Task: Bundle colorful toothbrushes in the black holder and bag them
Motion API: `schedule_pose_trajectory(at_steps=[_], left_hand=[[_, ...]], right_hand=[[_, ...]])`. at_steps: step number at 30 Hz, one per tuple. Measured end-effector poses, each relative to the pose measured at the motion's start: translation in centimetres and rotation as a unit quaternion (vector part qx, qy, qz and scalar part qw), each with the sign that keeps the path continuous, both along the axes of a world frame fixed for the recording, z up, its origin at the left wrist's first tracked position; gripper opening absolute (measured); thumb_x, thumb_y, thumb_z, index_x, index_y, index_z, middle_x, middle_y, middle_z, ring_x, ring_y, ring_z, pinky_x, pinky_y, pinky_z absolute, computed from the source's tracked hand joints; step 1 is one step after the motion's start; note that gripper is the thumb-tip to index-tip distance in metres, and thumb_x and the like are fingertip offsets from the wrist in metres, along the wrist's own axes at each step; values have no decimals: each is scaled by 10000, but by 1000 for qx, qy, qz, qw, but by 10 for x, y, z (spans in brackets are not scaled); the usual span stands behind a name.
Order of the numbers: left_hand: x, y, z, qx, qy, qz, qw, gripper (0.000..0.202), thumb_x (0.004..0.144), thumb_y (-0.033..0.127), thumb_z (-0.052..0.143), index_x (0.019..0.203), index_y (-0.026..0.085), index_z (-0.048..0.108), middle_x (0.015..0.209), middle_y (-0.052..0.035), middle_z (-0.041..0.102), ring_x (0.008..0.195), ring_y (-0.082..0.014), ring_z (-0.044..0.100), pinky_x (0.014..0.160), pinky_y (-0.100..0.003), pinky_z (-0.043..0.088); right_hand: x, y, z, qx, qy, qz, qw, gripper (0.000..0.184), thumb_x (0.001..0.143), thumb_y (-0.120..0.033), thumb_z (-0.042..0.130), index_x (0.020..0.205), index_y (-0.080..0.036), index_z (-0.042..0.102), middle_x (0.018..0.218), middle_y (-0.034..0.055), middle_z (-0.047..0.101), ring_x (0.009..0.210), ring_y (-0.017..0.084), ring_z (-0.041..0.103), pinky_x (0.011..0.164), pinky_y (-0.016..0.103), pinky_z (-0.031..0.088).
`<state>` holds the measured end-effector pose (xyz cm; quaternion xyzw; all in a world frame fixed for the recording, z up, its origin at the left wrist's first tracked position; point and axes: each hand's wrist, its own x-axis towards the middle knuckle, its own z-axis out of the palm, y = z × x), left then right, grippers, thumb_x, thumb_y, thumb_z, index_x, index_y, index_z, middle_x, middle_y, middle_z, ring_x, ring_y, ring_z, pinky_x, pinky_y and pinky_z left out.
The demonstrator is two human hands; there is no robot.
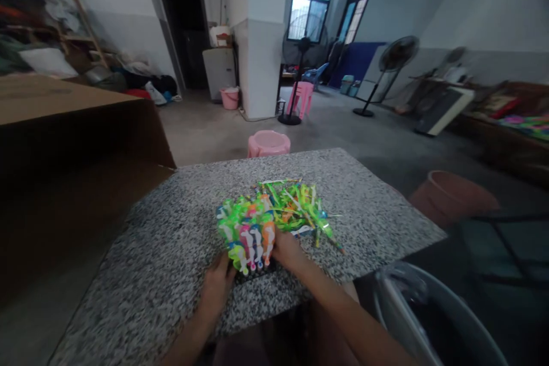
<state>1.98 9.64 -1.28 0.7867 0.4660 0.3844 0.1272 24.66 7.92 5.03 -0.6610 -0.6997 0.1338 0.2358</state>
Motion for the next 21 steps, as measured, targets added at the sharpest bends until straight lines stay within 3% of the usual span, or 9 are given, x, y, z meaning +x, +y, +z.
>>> schedule_pose_trajectory(at_steps=[5,8,12,14,19,21], left_hand=[[-11,10,1,-4,-22,-17,1000,170,794,248,465,852,232,624,816,-61,704,785,-231,687,698,-335,558],[-11,10,1,5,-7,-8,1000,180,782,228,453,832,216,626,800,-69,700,770,-233,684,703,-344,555],[-3,10,2,-10,30,-1,999,210,775,178,430,841,202,628,828,-84,702,795,-233,685,716,-351,553],[1,12,3,-21,31,4,999,236,777,161,431,897,192,631,891,-98,712,863,-239,688,768,-365,552],[-2,4,8,-38,-15,20,999,229,794,228,482,979,189,612,906,-80,728,819,-233,703,733,-355,565],[-4,-16,10,0,-34,85,996,235,827,310,518,1021,204,598,946,-73,721,835,-239,698,723,-361,567]], right_hand=[[-14,5,3,-19,-3,-20,1000,336,807,-256,583,1126,-151,564,958,106,711,840,242,662,683,271,426],[-6,-3,5,-25,-10,-19,999,310,840,-243,552,1140,-163,554,950,91,702,855,233,655,709,279,445],[44,-10,-1,73,-50,-28,996,347,833,-220,593,1176,-181,557,1187,125,609,1105,259,565,913,358,453],[77,-7,-6,113,-77,-25,990,346,827,-188,602,1172,-175,576,1204,138,587,1172,279,514,999,420,417],[134,2,-7,128,-86,-15,988,341,813,-147,604,1151,-192,599,1149,116,606,1171,266,514,1001,442,424],[148,0,-3,132,-68,4,989,324,789,-153,639,1110,-196,621,1144,102,612,1158,253,524,993,413,429]])
